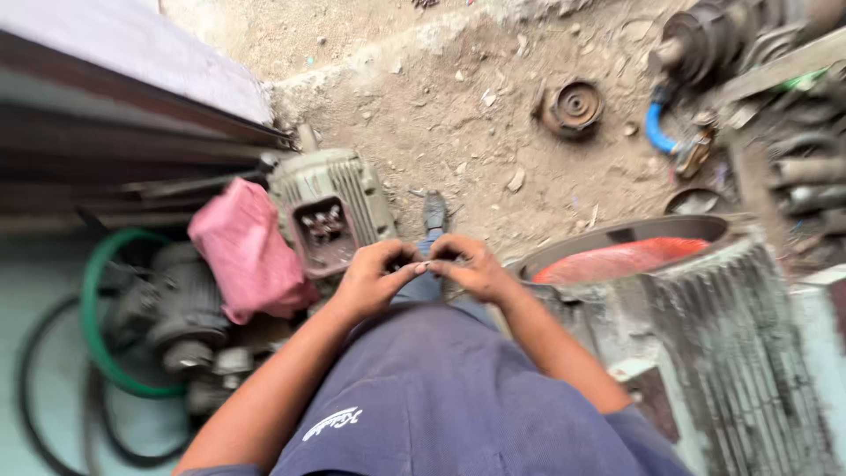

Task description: The person opens a green case of hex keys, selects one, then sits on the floor and threads a bolt by hand into a rusty electric motor housing. They continue turning the bolt, then stand and hold the case near the workbench.

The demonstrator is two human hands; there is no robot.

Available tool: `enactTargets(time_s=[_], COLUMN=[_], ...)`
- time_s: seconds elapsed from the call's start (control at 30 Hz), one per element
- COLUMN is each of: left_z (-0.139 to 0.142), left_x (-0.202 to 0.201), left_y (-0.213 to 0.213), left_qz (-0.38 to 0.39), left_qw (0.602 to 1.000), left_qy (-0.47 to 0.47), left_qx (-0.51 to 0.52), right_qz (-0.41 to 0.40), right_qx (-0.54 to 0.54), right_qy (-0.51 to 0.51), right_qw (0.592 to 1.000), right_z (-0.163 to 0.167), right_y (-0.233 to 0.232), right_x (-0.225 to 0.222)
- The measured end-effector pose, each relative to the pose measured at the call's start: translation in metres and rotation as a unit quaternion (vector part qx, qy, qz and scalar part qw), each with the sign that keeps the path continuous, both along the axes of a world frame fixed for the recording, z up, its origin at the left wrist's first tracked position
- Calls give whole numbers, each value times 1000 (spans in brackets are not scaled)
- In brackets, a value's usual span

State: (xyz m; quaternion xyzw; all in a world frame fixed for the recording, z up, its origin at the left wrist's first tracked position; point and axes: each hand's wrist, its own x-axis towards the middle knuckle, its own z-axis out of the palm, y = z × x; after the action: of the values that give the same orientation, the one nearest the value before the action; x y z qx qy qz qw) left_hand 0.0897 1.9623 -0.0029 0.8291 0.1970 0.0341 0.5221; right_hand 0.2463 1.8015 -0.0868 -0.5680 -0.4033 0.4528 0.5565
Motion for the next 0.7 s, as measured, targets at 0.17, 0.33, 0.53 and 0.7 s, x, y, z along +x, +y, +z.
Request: enactTargets(time_s=[0.17, 0.33, 0.53, 0.7], left_z=[-3, -3, -16, -17], left_x=[72, 155, 253, 326], left_y=[73, 123, 185, 240], left_qz=[-9, -4, -5, 12], left_qw=[988, 988, 991, 989], left_qy=[100, 97, 108, 110], left_qx=[-114, -124, -78, -96], right_qz=[-56, -114, -114, -55], right_qx=[-44, -51, -47, -57], right_qy=[100, 151, -19, 21], right_qw=[992, 981, 992, 997], right_z=[7, 24, 35, 38], right_y=[45, 97, 161, 225], right_x=[54, 120, 218, 312])
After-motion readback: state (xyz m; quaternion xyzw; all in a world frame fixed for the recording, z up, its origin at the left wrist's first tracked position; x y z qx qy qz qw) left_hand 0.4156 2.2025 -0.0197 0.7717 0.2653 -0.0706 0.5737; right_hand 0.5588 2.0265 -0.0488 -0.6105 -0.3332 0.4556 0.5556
